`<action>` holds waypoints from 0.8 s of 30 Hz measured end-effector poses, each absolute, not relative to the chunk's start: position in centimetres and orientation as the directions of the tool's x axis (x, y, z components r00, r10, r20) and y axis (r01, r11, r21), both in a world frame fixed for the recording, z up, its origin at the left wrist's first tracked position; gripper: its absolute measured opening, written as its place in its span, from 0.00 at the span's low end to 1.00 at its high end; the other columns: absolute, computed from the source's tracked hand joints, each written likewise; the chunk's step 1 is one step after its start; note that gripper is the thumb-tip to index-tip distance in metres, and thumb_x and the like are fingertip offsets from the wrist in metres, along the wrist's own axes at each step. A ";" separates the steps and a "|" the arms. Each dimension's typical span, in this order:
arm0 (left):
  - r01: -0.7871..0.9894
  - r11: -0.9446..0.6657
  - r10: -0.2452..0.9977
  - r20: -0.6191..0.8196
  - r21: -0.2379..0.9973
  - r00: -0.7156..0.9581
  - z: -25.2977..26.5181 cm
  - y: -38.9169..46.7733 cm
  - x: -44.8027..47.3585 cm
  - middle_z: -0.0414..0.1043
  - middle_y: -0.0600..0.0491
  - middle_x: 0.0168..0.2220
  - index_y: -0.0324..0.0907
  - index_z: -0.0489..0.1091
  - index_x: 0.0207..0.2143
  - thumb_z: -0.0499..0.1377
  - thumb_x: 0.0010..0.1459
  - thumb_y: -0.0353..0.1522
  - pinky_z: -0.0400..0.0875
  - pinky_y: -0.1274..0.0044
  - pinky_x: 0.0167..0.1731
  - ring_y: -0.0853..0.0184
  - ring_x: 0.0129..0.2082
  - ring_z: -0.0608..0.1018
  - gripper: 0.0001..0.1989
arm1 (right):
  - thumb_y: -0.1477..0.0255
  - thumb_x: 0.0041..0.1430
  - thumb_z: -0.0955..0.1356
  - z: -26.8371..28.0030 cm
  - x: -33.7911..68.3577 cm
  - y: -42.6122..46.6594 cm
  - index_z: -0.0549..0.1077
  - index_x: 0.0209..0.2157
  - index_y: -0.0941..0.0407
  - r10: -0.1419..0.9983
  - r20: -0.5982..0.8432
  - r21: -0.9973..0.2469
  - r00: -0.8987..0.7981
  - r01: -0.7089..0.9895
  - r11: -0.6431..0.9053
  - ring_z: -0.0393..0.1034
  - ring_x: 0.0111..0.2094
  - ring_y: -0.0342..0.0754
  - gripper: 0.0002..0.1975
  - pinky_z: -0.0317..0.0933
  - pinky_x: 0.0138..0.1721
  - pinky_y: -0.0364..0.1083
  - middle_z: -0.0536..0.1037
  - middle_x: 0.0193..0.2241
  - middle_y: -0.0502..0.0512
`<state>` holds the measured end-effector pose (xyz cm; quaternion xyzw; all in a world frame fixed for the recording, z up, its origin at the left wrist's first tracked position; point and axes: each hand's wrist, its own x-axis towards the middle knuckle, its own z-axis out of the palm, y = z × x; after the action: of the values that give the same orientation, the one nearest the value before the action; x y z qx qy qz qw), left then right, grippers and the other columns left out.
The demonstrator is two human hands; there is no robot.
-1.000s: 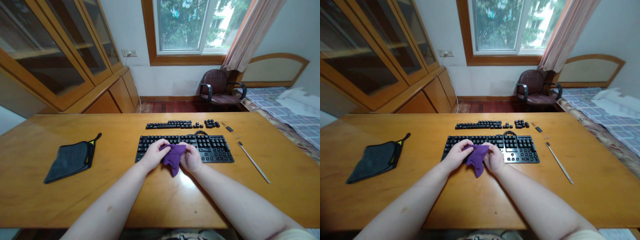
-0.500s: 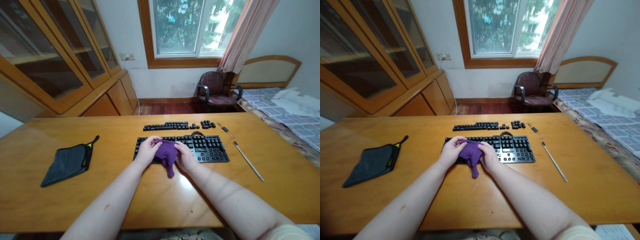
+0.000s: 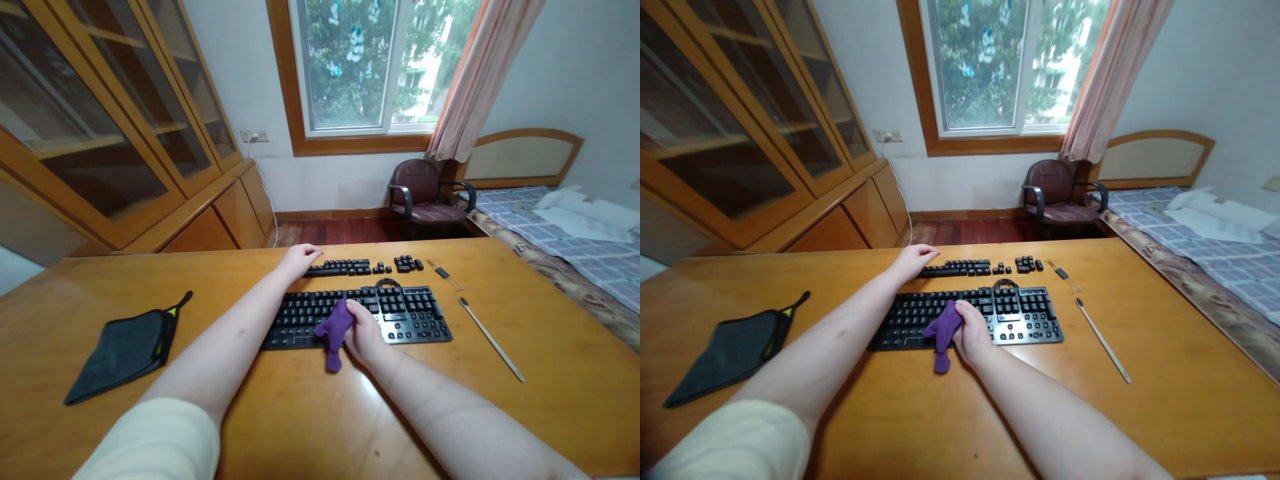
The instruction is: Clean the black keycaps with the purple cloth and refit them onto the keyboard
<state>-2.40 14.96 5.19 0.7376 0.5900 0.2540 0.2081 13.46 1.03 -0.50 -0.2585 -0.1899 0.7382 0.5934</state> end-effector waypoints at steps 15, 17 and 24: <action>0.817 -0.144 0.946 -0.166 0.558 0.279 1.1 21.1 -1.2 0.77 0.52 0.27 0.42 0.76 0.27 0.61 0.44 0.37 0.66 0.78 0.30 0.65 0.28 0.75 0.09 | 0.68 0.50 0.68 -0.6 13.2 1.0 0.66 0.21 0.55 0.984 -0.139 -0.613 -0.114 -0.770 -0.176 0.58 0.20 0.43 0.09 0.55 0.22 0.42 0.65 0.17 0.46; 0.813 -0.131 0.946 -0.172 0.568 0.274 0.9 21.3 -1.2 0.76 0.52 0.26 0.42 0.76 0.26 0.62 0.42 0.36 0.66 0.78 0.30 0.65 0.27 0.75 0.09 | 0.68 0.50 0.68 -0.7 13.2 1.0 0.66 0.21 0.55 0.982 -0.146 -0.608 -0.119 -0.772 -0.183 0.58 0.20 0.43 0.08 0.55 0.22 0.42 0.65 0.18 0.47; 0.768 -0.073 0.968 -0.141 0.636 0.209 0.4 21.5 -1.4 0.74 0.53 0.22 0.41 0.73 0.21 0.64 0.38 0.33 0.66 0.78 0.28 0.67 0.25 0.74 0.05 | 0.68 0.49 0.67 -0.6 13.2 0.9 0.65 0.21 0.55 0.981 -0.154 -0.609 -0.115 -0.771 -0.185 0.58 0.20 0.43 0.09 0.54 0.21 0.41 0.63 0.17 0.46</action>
<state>-1.39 21.54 0.38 0.7143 0.6077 0.1625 0.3068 13.16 0.94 -0.61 -0.2705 -0.1943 0.7208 0.6079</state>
